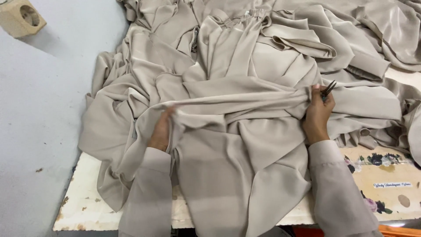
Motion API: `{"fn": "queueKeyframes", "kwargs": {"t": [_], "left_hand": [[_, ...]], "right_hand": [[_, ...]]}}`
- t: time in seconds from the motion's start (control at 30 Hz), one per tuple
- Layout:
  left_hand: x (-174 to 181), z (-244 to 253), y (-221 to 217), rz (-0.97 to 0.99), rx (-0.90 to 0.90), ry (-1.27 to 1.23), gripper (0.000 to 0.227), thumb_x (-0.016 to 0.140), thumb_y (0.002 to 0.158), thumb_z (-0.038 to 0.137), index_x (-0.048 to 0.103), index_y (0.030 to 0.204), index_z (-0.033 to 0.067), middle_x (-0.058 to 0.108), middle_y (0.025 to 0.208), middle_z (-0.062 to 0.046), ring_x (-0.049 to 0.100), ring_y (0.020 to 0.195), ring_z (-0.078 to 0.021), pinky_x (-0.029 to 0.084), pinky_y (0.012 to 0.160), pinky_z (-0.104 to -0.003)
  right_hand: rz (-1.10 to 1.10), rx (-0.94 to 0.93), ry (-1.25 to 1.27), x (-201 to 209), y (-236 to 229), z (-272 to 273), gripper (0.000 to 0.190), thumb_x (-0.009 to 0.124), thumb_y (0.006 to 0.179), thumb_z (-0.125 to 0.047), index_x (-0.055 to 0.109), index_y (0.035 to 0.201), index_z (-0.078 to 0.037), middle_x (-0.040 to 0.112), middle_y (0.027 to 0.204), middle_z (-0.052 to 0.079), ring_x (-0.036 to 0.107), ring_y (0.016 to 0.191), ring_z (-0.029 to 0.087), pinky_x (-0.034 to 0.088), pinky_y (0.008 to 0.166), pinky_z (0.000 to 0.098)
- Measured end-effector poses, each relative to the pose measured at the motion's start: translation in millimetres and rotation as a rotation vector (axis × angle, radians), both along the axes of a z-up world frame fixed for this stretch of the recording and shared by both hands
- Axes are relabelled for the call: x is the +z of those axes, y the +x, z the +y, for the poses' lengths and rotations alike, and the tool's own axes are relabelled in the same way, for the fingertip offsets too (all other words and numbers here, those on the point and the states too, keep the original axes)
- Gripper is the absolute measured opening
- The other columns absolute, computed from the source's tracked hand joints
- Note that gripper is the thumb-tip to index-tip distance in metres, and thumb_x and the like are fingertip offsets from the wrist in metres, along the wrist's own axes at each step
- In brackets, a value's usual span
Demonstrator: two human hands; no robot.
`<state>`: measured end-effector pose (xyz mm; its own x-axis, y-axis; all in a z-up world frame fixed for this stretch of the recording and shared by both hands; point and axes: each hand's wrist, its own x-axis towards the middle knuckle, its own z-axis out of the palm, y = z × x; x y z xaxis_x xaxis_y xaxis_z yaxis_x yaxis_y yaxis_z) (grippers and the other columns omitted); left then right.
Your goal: The person uses small scissors to trim loose threads and excess fabric from the waistband and seams of beige trousers. They handle multiple garments one at a time, cutting threads and occasionally placing finished pieces into an orange basket.
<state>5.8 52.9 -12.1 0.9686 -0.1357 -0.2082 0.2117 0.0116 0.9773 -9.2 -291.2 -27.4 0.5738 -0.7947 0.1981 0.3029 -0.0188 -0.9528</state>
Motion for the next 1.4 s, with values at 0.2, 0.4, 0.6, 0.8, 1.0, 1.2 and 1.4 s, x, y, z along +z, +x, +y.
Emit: {"fn": "queueKeyframes", "kwargs": {"t": [0.2,0.4,0.6,0.8,1.0,1.2,1.4], "left_hand": [[-20.7,48.7,45.4,-0.293,0.549,-0.908,0.038,0.054,0.077,0.04,0.059,0.106,0.0161,0.054,0.114,-0.006,0.049,0.105,-0.0219,0.032,0.096,-0.035],[-16.3,65.9,40.5,-0.12,0.709,-1.199,0.069,0.052,0.061,0.049,0.048,0.116,0.0075,0.054,0.109,-0.015,0.049,0.1,-0.032,0.038,0.089,-0.039],[-4.5,42.4,21.4,-0.18,0.361,-1.281,0.069,0.054,0.071,0.057,0.047,0.119,0.0082,0.047,0.121,-0.013,0.049,0.107,-0.0264,0.038,0.096,-0.039],[-25.7,46.4,43.6,-0.066,-0.311,-0.547,0.08,0.025,0.077,0.067,0.052,0.086,-0.0077,0.056,0.065,-0.011,0.054,0.049,-0.0137,0.044,0.042,-0.018],[-22.1,-11.4,27.8,-0.768,-0.15,0.222,0.055,0.073,0.067,0.024,0.048,0.114,0.0137,0.05,0.106,-0.001,0.047,0.086,-0.0122,0.04,0.07,-0.023],[27.2,-57.9,-28.5,-0.86,-0.774,0.733,0.034,0.059,0.07,0.035,0.061,0.091,0.008,0.058,0.098,-0.016,0.055,0.09,-0.0376,0.043,0.075,-0.046],[22.9,-72.4,-55.8,0.112,-1.241,0.07,0.028,0.066,0.073,0.014,0.061,0.1,0.0057,0.064,0.082,-0.01,0.057,0.059,-0.0085,0.048,0.054,-0.02]], "right_hand": [[-0.065,0.135,-0.762,13.5,-14.8,23.6,0.005,0.056,0.091,-0.003,0.057,0.096,-0.002,0.053,0.082,0.013,0.052,0.084,0.025,0.037,0.081,0.0333],[-0.199,0.314,-1.129,28.2,-27.3,64.3,0.013,0.057,0.089,0.003,0.052,0.101,0.007,0.05,0.1,0.02,0.048,0.096,0.034,0.039,0.084,0.0405],[0.16,0.598,-1.167,30.9,-38.2,102.0,0.081,0.076,0.053,-0.036,0.044,0.122,-0.006,0.049,0.115,0.023,0.047,0.098,0.048,0.037,0.081,0.0543],[0.001,1.421,-0.798,32.4,-60.3,125.3,0.029,0.061,0.06,-0.005,0.06,0.087,0.005,0.061,0.086,0.028,0.055,0.091,0.044,0.039,0.08,0.051],[0.424,2.214,-0.644,69.1,-77.0,129.6,0.043,0.077,0.053,-0.027,0.066,0.091,-0.01,0.065,0.086,0.006,0.059,0.079,0.013,0.046,0.073,0.0233],[0.121,0.827,-0.38,40.3,-32.7,100.1,0.034,0.071,0.067,-0.014,0.062,0.099,-0.009,0.064,0.096,0.006,0.054,0.1,0.015,0.034,0.092,0.0291],[0.342,0.604,-0.684,16.7,-24.6,90.3,0.073,0.076,0.059,-0.031,0.044,0.125,-0.025,0.05,0.12,0.005,0.044,0.112,0.026,0.033,0.095,0.0394]]}}
